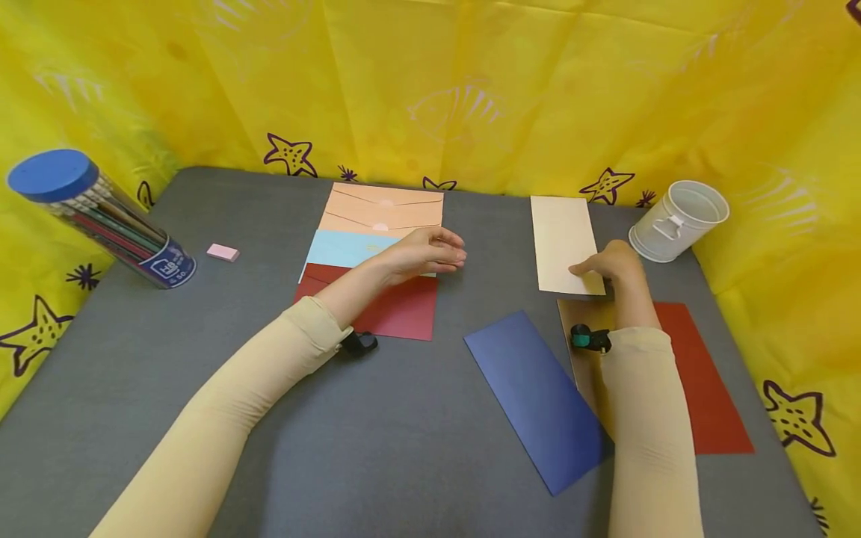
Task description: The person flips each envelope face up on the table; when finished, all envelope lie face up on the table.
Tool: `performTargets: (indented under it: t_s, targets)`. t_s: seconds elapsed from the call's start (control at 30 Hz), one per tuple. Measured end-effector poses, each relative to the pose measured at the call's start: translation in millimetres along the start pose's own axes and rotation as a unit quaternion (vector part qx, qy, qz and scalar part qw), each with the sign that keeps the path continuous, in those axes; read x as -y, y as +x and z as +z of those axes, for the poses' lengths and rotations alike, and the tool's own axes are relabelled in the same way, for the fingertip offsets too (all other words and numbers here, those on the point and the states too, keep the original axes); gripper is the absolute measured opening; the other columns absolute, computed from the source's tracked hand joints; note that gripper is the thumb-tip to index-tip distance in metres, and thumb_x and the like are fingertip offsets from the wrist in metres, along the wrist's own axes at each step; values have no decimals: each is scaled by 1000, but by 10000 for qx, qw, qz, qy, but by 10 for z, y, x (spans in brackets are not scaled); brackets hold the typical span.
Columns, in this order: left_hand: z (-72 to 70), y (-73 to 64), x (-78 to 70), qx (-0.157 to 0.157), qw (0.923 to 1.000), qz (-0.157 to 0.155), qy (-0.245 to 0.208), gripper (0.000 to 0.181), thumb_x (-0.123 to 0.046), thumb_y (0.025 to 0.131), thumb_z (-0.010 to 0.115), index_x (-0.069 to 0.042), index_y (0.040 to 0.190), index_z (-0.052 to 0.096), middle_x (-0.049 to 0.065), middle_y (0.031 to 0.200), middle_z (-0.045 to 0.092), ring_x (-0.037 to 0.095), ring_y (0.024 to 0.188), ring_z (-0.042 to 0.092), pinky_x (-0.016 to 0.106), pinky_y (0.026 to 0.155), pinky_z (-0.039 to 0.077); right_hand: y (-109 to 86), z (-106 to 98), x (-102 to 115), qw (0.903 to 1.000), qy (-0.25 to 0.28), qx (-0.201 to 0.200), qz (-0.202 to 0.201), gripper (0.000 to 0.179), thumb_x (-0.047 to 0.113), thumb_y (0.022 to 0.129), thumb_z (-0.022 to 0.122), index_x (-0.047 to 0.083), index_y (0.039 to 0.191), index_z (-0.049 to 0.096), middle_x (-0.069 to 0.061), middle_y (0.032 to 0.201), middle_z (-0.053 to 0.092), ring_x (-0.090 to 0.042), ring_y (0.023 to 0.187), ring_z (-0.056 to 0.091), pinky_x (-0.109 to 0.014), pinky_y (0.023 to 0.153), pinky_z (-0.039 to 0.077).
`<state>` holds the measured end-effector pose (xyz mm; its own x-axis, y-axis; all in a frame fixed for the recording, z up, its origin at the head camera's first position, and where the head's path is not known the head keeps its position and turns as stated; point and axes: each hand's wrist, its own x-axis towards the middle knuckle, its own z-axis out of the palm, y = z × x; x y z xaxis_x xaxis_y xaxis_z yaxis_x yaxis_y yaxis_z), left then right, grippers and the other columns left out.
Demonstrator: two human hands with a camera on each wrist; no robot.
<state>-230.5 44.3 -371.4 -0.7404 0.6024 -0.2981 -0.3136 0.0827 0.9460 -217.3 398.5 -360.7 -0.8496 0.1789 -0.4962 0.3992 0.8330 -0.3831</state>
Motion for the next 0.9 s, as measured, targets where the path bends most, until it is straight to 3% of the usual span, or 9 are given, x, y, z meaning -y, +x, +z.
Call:
performTargets:
  t_s: [0.13,0.27,0.5,0.7,0.8,0.9]
  targets:
    - [32,24,9,22,9999,-119,-69,45,-7,93,64,3,133,47,20,133,56,39,129,56,39,108,49,9,-37,-41,9938,1013,408,-204,42,32,94,65,-5,101,48,6,73,50,-7,68,53,-20,65,50]
    - [45,24,17,52,9997,-200,-129,45,-6,93,64,3,133,47,20,134,56,38,128,57,39,108,49,-26,-71,-49,9802,1675,966,-424,35,32,101,55,2,114,44,17,77,53,3,72,57,-14,71,53]
    - [58,12,9,192,9994,-254,-123,55,-7,95,63,6,142,40,22,142,52,37,131,55,38,110,48,-156,-26,117,9545,2519,1333,-884,17,28,100,56,14,106,48,17,83,62,1,78,63,-16,74,55]
    - [91,13,-17,157,9991,-284,-259,56,-9,96,62,4,145,38,21,145,51,36,130,57,38,108,50,-353,93,392,9420,2687,1352,-1488,20,21,100,57,8,110,46,11,86,65,-5,79,65,-20,73,57]
    - [99,4,-23,47,9994,-118,-320,54,-7,95,61,3,143,39,19,137,56,32,122,62,40,106,51,-420,157,533,9394,2624,1381,-1722,23,19,100,58,6,113,44,11,87,65,-6,80,65,-21,73,57]
    - [93,-11,-18,-177,9991,49,-372,41,-3,94,61,3,131,47,12,116,61,23,104,64,43,106,50,-461,199,650,9371,2594,1422,-1854,27,16,99,59,6,116,41,10,86,66,-7,80,66,-22,73,57]
